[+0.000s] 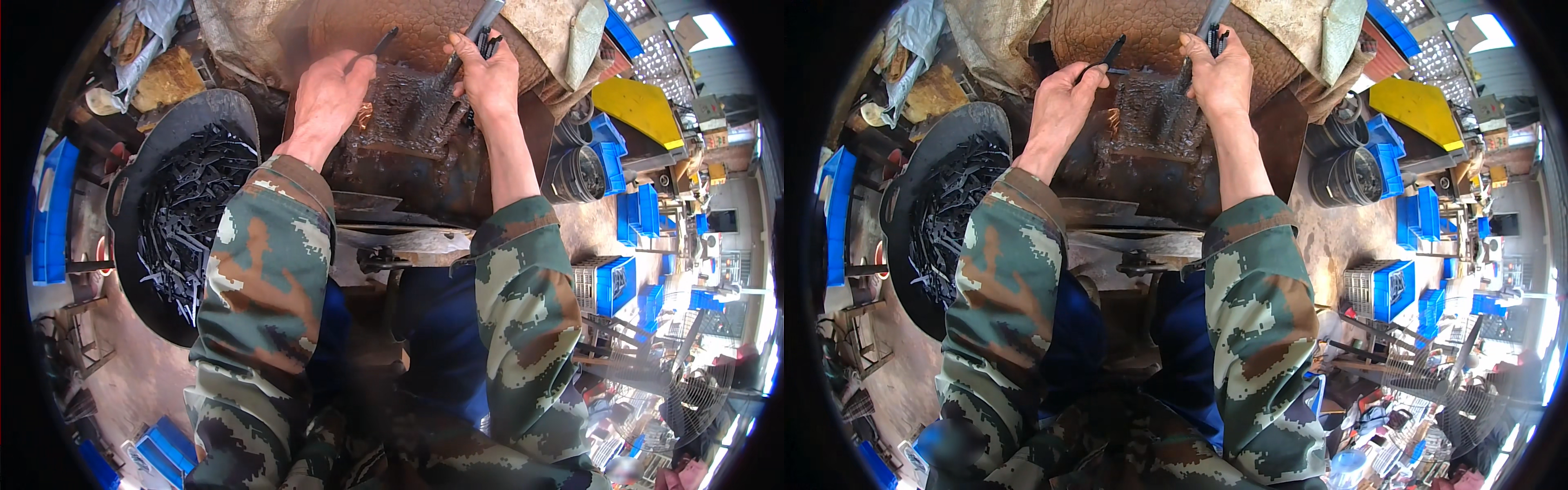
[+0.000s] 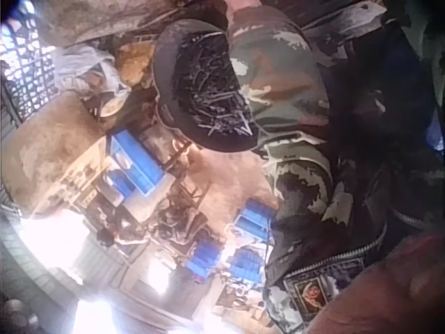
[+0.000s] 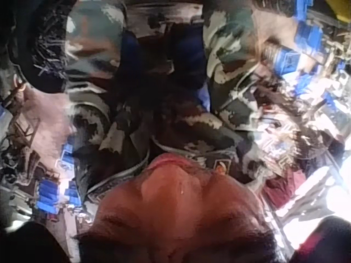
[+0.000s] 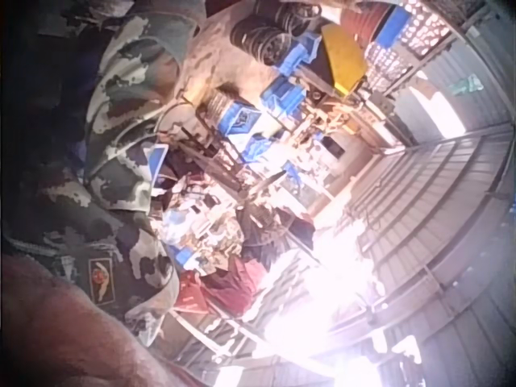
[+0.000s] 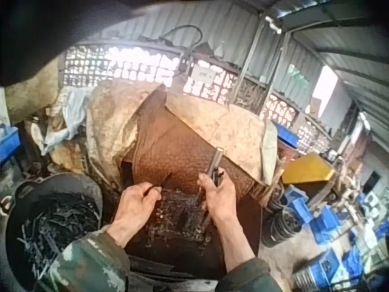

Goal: Assembling small metal components using a fixture on a workbench.

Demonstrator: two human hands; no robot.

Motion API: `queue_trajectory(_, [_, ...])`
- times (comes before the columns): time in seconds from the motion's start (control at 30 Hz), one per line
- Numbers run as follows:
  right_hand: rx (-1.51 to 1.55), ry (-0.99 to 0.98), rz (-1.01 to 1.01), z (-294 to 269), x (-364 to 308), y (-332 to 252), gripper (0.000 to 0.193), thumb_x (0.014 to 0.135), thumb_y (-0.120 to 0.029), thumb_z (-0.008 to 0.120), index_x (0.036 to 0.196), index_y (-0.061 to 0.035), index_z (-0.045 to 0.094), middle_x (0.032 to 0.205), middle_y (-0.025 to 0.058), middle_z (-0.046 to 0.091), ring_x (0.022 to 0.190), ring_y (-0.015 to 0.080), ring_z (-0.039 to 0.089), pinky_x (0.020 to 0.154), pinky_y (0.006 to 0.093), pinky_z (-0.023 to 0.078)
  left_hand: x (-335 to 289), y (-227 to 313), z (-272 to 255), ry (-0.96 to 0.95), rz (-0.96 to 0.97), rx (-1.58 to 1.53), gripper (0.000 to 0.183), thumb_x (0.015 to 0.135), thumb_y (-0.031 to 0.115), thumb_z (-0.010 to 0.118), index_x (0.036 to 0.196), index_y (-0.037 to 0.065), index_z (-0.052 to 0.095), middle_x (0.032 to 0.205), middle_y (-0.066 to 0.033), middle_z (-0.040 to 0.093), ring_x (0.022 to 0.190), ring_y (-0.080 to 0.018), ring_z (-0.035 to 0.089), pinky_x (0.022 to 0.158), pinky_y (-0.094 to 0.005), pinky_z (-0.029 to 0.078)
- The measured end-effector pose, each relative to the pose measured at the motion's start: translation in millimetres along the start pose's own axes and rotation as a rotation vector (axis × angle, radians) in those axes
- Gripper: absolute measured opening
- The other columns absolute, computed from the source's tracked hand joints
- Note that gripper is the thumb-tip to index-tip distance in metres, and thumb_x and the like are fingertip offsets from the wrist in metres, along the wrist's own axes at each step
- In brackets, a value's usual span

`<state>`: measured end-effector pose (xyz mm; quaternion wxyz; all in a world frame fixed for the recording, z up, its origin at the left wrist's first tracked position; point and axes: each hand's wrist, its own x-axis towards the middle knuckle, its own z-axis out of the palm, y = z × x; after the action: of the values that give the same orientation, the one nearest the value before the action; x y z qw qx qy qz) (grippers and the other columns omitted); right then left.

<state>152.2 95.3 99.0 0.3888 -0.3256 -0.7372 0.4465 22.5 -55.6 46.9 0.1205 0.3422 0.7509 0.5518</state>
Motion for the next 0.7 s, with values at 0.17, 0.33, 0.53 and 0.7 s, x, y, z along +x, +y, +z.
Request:
queue_trajectory(0.17, [-0.005, 0.003, 0.007, -1.4, -0.3, 1.2, 0.023, 0.09, -0.023, 0.073, 0.101, -0.0046, 0.063, 0.08, 0.0015, 0.071, 0.042, 0.0096, 0.052, 0.04, 0.028, 0.043, -0.4, -0.9, 3.1, 0.002, 0.004, -0.003, 0.041, 0.092, 0.04, 0.057, 0.106, 0.004, 0.069, 0.095, -0.0215, 0.069, 0.092, -0.0397, 0.064, 0.084, -0.0429, 0.049])
queue_trajectory(0.33, [-0.005, -0.004, 0.008, 0.8, 0.2, 1.0, 0.023, 0.091, -0.022, 0.072, 0.102, -0.0046, 0.063, 0.08, 0.002, 0.072, 0.041, 0.0099, 0.051, 0.04, 0.0279, 0.042, 0.0, -0.7, 0.6, -0.003, -0.004, 0.0, 0.041, 0.092, 0.04, 0.057, 0.106, 0.003, 0.069, 0.094, -0.0216, 0.069, 0.091, -0.0393, 0.064, 0.084, -0.0426, 0.049])
queue_trajectory(0.53, [0.0, -0.004, 0.014, -0.4, 0.2, 1.7, 0.024, 0.091, -0.022, 0.072, 0.103, -0.0048, 0.063, 0.08, 0.0018, 0.072, 0.041, 0.0097, 0.051, 0.04, 0.0282, 0.042, -0.6, -1.7, 1.9, 0.007, 0.033, -0.023, 0.041, 0.092, 0.04, 0.057, 0.105, 0.002, 0.069, 0.092, -0.0202, 0.07, 0.089, -0.0365, 0.065, 0.083, -0.0417, 0.049])
queue_trajectory(0.7, [-0.021, -0.003, 0.029, -0.8, -0.9, -0.3, 0.023, 0.091, -0.023, 0.072, 0.103, -0.0048, 0.063, 0.08, 0.0013, 0.072, 0.042, 0.0098, 0.051, 0.041, 0.0281, 0.043, -1.0, 0.9, 1.4, 0.001, -0.021, -0.016, 0.032, 0.093, 0.032, 0.06, 0.094, 0.002, 0.071, 0.093, -0.0081, 0.072, 0.086, -0.0164, 0.062, 0.081, -0.0313, 0.049])
